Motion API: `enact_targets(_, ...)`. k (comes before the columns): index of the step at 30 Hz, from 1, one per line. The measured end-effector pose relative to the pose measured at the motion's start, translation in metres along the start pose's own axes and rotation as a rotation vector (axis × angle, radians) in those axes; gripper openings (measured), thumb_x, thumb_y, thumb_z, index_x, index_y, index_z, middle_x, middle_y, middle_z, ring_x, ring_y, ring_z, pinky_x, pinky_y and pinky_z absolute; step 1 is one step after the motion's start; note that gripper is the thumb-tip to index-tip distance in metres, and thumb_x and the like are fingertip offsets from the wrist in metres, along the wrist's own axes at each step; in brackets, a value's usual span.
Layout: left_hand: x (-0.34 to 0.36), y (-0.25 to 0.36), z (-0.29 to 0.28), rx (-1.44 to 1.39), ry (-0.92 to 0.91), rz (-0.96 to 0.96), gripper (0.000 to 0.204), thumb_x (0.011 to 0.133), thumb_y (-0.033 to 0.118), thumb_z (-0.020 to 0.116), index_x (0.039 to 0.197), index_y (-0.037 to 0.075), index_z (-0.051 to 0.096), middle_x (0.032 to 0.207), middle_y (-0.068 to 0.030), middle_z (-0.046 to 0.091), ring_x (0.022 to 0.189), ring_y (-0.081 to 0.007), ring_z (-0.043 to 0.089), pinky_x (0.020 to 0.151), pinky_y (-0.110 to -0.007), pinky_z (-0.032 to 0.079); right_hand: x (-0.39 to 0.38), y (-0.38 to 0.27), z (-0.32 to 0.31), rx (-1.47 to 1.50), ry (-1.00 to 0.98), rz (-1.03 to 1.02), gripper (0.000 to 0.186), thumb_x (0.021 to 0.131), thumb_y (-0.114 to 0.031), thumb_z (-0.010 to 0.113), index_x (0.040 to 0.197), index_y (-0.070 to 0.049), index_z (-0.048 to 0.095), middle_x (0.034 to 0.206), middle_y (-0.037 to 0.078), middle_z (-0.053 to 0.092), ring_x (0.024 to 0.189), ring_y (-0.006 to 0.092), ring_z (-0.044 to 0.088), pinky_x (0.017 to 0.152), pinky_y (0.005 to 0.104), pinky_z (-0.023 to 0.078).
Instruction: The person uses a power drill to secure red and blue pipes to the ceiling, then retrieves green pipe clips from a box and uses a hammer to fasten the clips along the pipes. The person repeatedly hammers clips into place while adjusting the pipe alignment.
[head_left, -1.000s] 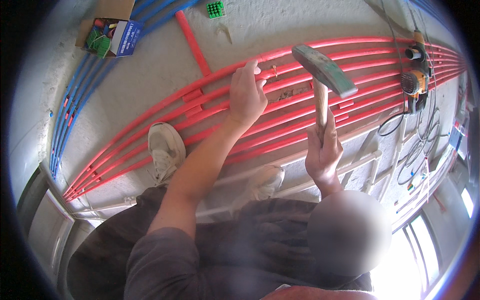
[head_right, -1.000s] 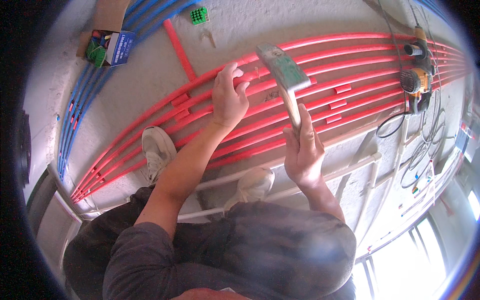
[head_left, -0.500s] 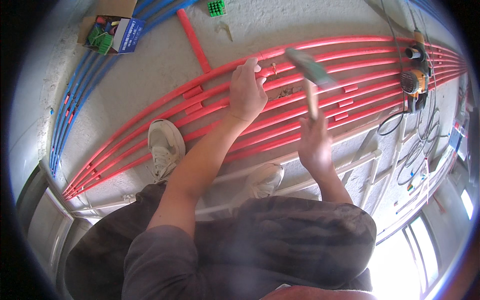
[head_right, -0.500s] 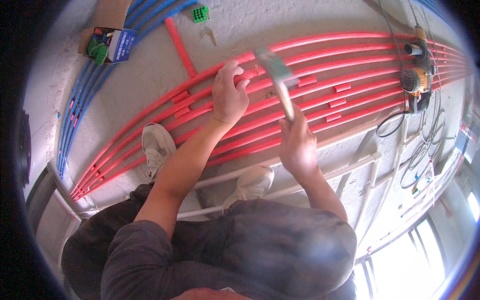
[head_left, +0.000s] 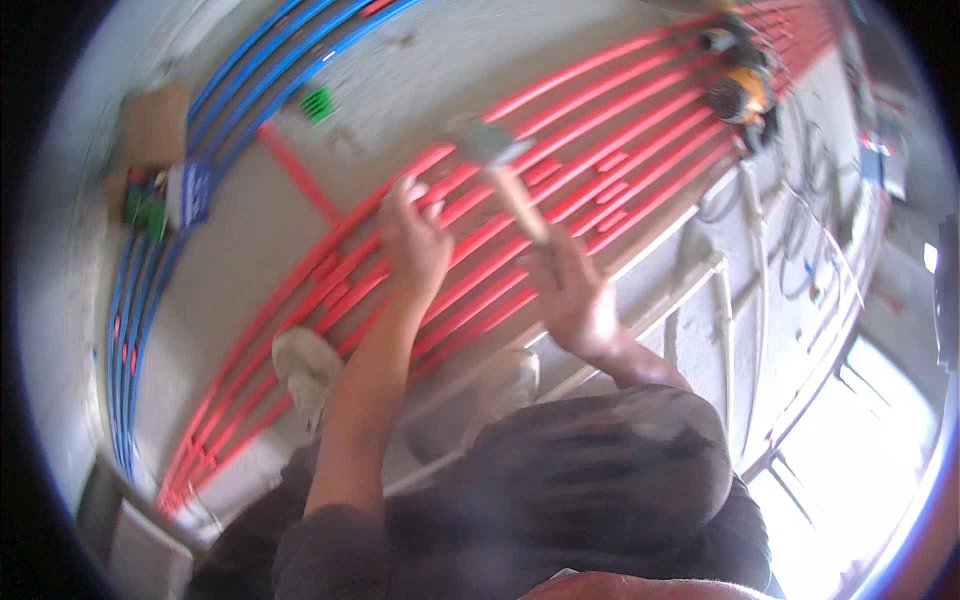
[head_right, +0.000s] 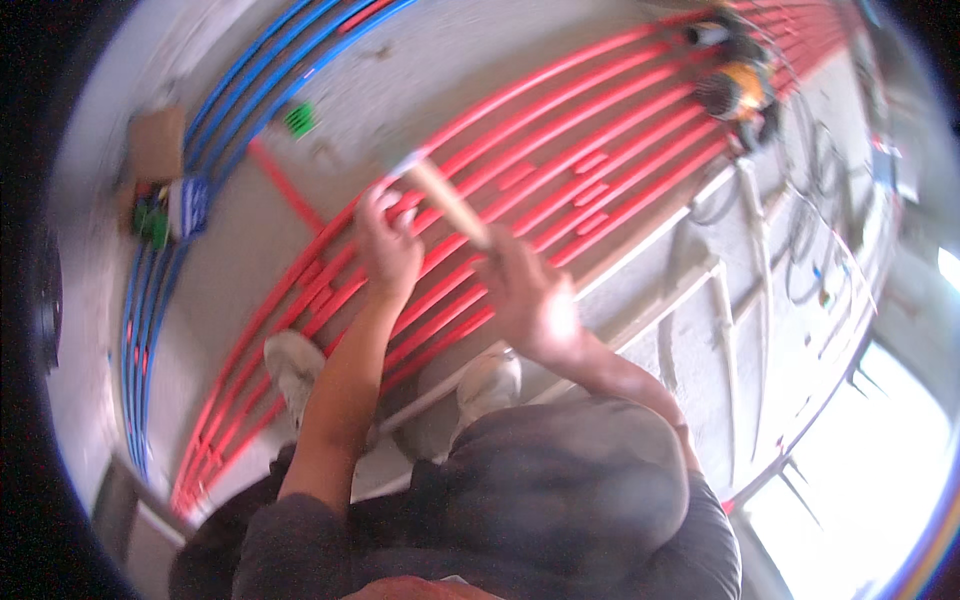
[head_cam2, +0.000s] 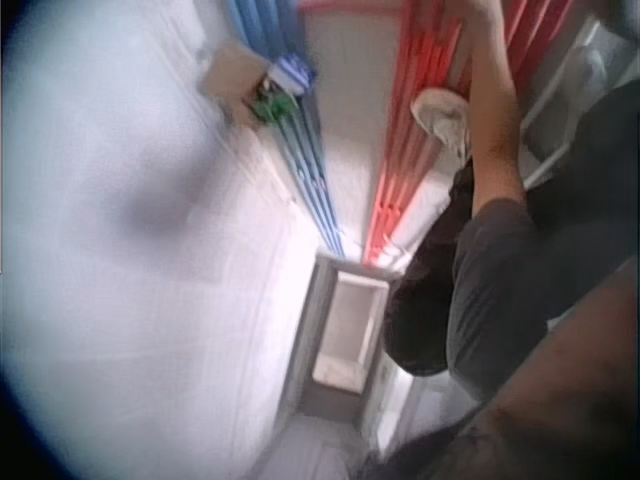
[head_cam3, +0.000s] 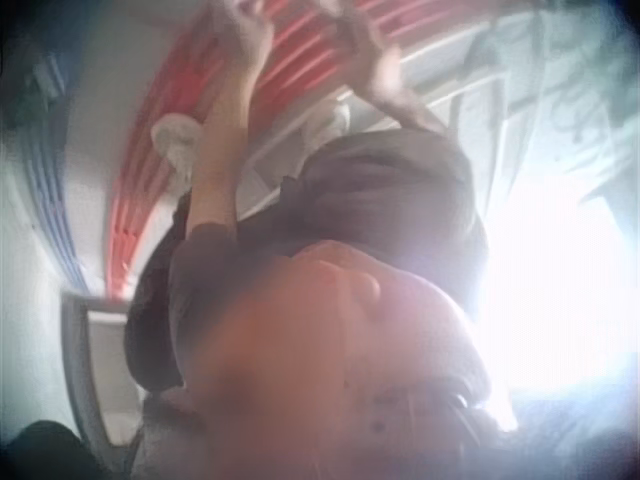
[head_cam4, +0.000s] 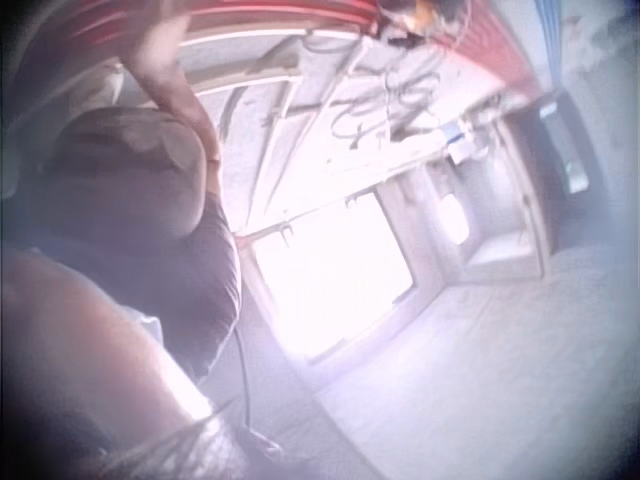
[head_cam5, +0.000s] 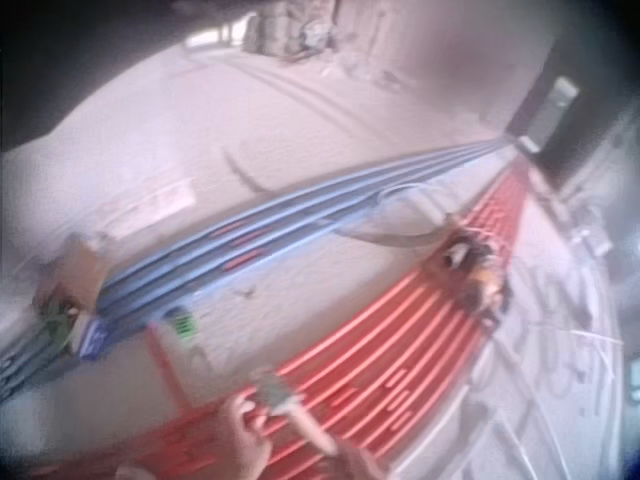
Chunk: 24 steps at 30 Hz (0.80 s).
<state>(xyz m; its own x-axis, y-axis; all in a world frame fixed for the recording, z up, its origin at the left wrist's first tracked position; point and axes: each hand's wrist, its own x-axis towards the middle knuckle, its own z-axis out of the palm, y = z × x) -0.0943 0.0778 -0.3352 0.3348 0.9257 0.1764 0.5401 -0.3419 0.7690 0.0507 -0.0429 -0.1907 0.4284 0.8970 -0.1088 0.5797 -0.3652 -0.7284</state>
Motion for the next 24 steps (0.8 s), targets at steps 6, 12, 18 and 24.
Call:
enact_targets(6, -0.005, 0.004, 0.006, -0.052, -0.034, -0.027, 0.052, 0.084, -0.007, 0.068, 0.132, 0.000, 0.049, 0.117, -0.0173, 0.059, 0.108, -0.0367, 0.060, 0.095, -0.047, 0.049, -0.009, 0.007, -0.006, 0.198, -0.142, 0.117, 0.038, 0.094, -0.009, 0.070, 0.129, -0.001, 0.057, 0.094, 0.017, 0.070, 0.081, 0.0277, 0.071, 0.069, 0.0390, 0.055)
enact_targets(12, -0.005, -0.001, 0.002, -0.032, -0.011, -0.052, 0.047, 0.084, -0.003, 0.068, 0.129, 0.000, 0.052, 0.119, -0.0164, 0.059, 0.110, -0.0388, 0.059, 0.098, -0.047, 0.048, -0.012, 0.011, 0.000, 0.215, -0.216, 0.206, 0.040, 0.094, -0.010, 0.071, 0.130, -0.001, 0.057, 0.101, 0.018, 0.071, 0.089, 0.0260, 0.073, 0.076, 0.0378, 0.056)
enact_targets(18, 0.000, -0.009, -0.002, 0.065, 0.016, 0.084, 0.049, 0.082, -0.005, 0.071, 0.126, -0.002, 0.051, 0.109, -0.0176, 0.063, 0.106, -0.0383, 0.061, 0.094, -0.049, 0.048, -0.014, 0.005, -0.001, 0.123, -0.076, 0.154, 0.037, 0.094, -0.009, 0.069, 0.129, -0.003, 0.058, 0.091, 0.015, 0.070, 0.079, 0.0272, 0.072, 0.068, 0.0393, 0.057)
enact_targets(24, -0.001, -0.006, 0.002, 0.004, 0.023, 0.025, 0.049, 0.082, -0.005, 0.072, 0.126, 0.000, 0.051, 0.109, -0.0164, 0.064, 0.101, -0.0351, 0.063, 0.092, -0.044, 0.051, -0.017, 0.000, -0.016, 0.164, -0.002, -0.057, 0.044, 0.095, -0.004, 0.067, 0.135, 0.004, 0.051, 0.080, 0.013, 0.062, 0.069, 0.0174, 0.063, 0.065, 0.0317, 0.053)
